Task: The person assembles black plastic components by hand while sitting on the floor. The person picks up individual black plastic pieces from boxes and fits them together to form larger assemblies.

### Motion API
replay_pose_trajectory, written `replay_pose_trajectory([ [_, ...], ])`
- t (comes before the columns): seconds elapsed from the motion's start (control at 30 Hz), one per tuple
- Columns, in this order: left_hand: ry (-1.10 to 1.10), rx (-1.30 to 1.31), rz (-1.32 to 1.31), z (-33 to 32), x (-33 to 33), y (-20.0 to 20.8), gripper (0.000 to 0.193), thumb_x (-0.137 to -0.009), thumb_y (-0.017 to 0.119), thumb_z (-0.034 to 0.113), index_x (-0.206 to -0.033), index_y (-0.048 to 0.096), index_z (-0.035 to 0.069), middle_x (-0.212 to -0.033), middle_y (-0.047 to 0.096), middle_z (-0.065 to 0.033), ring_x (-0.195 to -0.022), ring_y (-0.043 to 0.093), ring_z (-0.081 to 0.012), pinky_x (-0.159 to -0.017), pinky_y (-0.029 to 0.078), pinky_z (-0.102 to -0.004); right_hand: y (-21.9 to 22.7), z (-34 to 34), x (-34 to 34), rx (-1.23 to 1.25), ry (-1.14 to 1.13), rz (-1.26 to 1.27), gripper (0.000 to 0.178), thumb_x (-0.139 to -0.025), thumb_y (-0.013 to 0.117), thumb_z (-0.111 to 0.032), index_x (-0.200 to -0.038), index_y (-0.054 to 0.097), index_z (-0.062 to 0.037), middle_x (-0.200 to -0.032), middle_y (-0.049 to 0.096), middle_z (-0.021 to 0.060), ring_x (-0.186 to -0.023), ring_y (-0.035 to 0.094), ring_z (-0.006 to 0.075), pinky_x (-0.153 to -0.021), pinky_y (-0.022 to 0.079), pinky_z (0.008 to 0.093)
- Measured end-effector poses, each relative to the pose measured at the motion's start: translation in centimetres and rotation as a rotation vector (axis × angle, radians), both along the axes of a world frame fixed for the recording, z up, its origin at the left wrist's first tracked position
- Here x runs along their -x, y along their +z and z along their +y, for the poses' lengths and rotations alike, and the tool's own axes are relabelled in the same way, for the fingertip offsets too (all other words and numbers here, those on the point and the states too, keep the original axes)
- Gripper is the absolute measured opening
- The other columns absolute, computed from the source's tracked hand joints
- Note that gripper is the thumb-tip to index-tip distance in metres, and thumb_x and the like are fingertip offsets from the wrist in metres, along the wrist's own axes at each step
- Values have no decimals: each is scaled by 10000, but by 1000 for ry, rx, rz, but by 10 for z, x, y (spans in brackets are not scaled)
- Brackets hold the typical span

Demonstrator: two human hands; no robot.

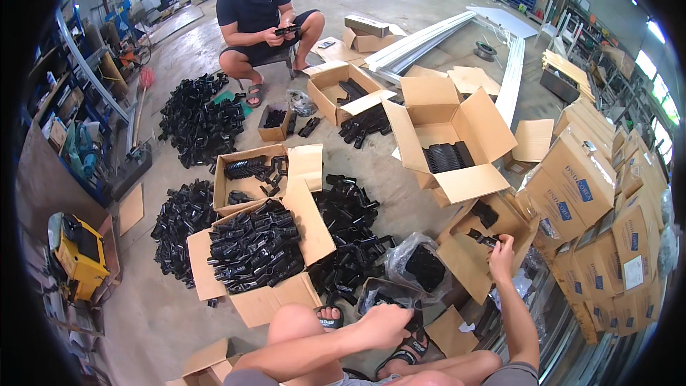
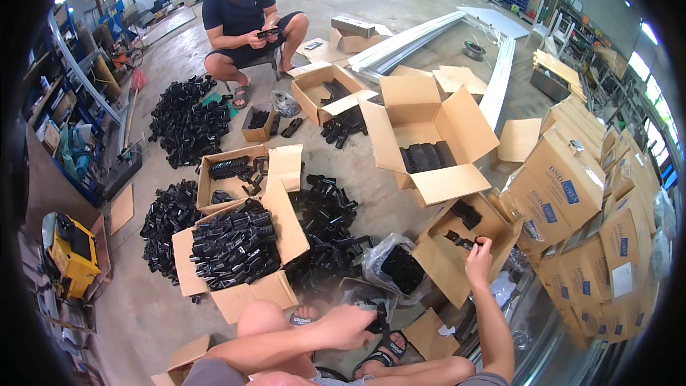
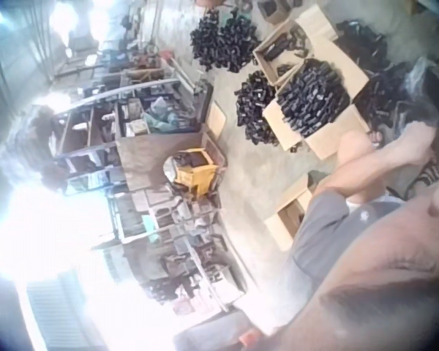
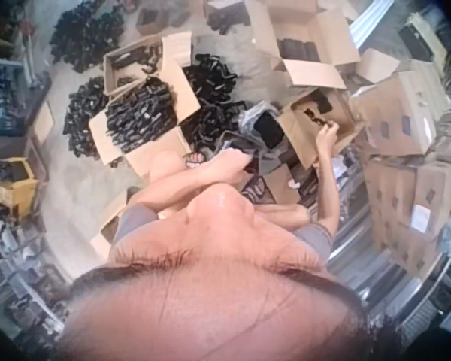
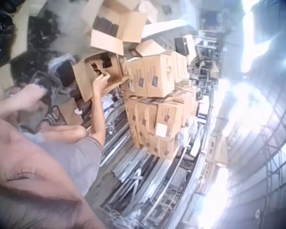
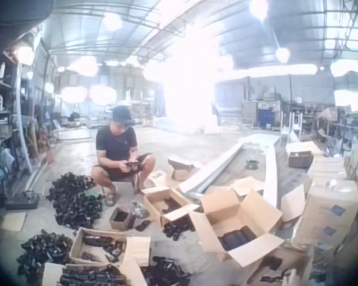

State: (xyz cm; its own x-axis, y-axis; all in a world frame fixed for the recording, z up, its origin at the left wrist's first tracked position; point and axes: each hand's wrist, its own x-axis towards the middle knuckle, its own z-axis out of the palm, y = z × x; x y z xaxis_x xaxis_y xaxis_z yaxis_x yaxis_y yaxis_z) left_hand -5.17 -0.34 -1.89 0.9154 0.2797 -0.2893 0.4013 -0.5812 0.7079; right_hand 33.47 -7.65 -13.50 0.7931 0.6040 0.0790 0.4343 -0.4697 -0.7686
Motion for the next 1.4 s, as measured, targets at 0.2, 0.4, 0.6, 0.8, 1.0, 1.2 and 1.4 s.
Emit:
replay_pose_trajectory([
  [0.2,139,133,-156,13,13,28,378,-819,711,222,-1125,663,5,-975,691,-257,-971,659,-420,-840,522,-482,82,-22,83,-509,16,378,262,-1000,475,-36,-1261,489,-18,-890,652,73,-686,598,96,-582,467,242],
  [0.4,226,154,-233,26,33,39,394,-822,723,215,-1130,653,-20,-1007,690,-250,-977,661,-410,-832,520,-445,177,-37,162,-790,286,786,451,-890,546,25,-1334,484,-22,-960,608,91,-787,601,164,-635,457,287],
  [0.6,207,129,-261,23,37,28,401,-823,730,260,-1105,676,-21,-962,689,-260,-959,665,-423,-817,526,-461,186,-43,195,-631,572,1290,333,-867,478,32,-1190,504,-47,-916,572,102,-755,598,210,-611,434,298],
  [0.8,183,116,-222,17,38,22,434,-823,750,237,-1123,652,-60,-1034,686,-256,-1006,660,-404,-849,523,-430,156,-41,210,-211,494,328,269,-1025,410,-88,-1259,522,-13,-854,609,49,-667,537,75,-589,430,241],
  [1.0,226,237,-207,10,23,42,381,-843,738,195,-1148,652,-18,-929,718,-180,-773,702,-231,-715,552,-371,145,-48,223,-56,651,6,286,-976,539,-123,-1227,562,11,-1005,603,200,-909,614,335,-819,478,389],
  [1.2,300,497,-371,9,23,15,433,-825,759,168,-1194,647,-29,-1038,726,-182,-957,694,-200,-839,524,-360,133,-47,226,-175,640,236,330,-937,640,-145,-1214,592,28,-1063,637,160,-1002,626,250,-878,481,333],
  [1.4,319,390,-248,7,15,21,378,-847,748,123,-1174,660,-44,-991,741,-116,-838,641,-115,-764,530,-328,151,-54,220,-202,613,304,359,-900,703,-155,-1193,625,37,-1075,680,136,-976,653,201,-881,492,308],
])
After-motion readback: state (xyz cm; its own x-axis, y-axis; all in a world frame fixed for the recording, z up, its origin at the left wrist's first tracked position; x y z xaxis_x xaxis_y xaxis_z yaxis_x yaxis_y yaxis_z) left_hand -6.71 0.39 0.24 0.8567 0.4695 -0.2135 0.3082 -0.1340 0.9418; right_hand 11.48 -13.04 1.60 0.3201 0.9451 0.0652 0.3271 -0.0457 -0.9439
